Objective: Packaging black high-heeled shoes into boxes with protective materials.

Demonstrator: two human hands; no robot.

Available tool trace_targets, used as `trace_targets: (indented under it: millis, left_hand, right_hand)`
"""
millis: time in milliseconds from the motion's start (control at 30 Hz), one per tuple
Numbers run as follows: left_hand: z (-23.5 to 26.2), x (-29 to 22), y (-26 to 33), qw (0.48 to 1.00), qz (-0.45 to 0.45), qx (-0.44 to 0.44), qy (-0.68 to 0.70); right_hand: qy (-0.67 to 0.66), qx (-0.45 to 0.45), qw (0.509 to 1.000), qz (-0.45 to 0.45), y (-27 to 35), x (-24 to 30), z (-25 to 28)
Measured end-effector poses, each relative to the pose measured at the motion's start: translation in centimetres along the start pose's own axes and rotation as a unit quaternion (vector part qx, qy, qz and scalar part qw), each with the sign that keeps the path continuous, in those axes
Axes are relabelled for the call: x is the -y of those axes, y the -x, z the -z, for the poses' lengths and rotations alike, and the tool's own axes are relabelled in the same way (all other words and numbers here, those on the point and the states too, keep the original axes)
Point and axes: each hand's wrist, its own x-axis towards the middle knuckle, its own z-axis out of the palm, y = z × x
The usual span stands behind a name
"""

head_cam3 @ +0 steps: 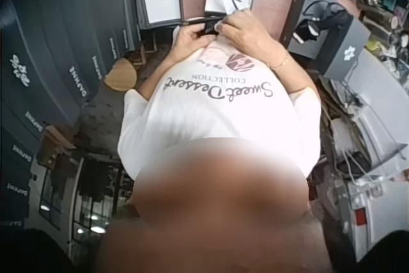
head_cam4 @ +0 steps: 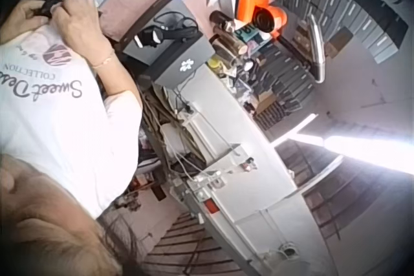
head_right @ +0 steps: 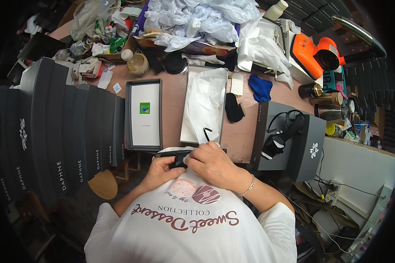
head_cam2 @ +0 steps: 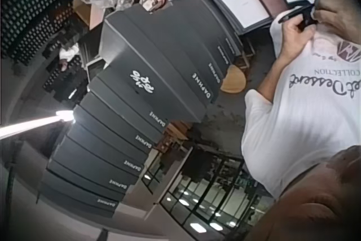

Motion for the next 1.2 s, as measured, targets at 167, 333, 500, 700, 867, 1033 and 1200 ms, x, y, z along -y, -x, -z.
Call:
trace_targets:
  millis: [167, 333, 500, 700, 867, 1033, 1200]
  left_hand:
    - [-0.5, -0.7, 0.0, 1.000, 0.005, 0.004, 0.004]
    - [0.0, -0.2, 0.1, 1.000, -0.002, 0.006, -0.013]
    - [-0.5, -0.8, 0.3, 1.000, 0.005, 0.004, -0.008]
    - [-0.1, -0.6, 0.4, 1.000, 0.012, 0.005, -0.003]
    - [-0.1, -0.5, 0.4, 1.000, -0.002, 0.005, -0.008]
    - [-0.3, -0.9, 0.2, 1.000, 0.017, 0.015, 0.009]
    - [-0.1, -0.5, 0.3, 1.000, 0.003, 0.008, -0.009]
  right_hand:
    - [0.002, -0.005, 1.000, 0.007, -0.7, 0.4, 0.6]
    - [0.015, 0.016, 1.000, 0.013, 0.1, 0.2, 0.6]
    - [0.010, -0.020, 0.999, 0.032, -1.2, 0.4, 0.5]
    - [0.017, 0.022, 0.999, 0.019, -0.3, 0.7, 1.2]
    - [0.026, 0.019, 0.999, 0.031, -0.1, 0.2, 0.7]
    - [0.022, 0.014, 0.999, 0.036, -0.5, 0.3, 1.3]
    - [0.033, 0.046, 0.998, 0.035, 0.2, -0.1, 1.2]
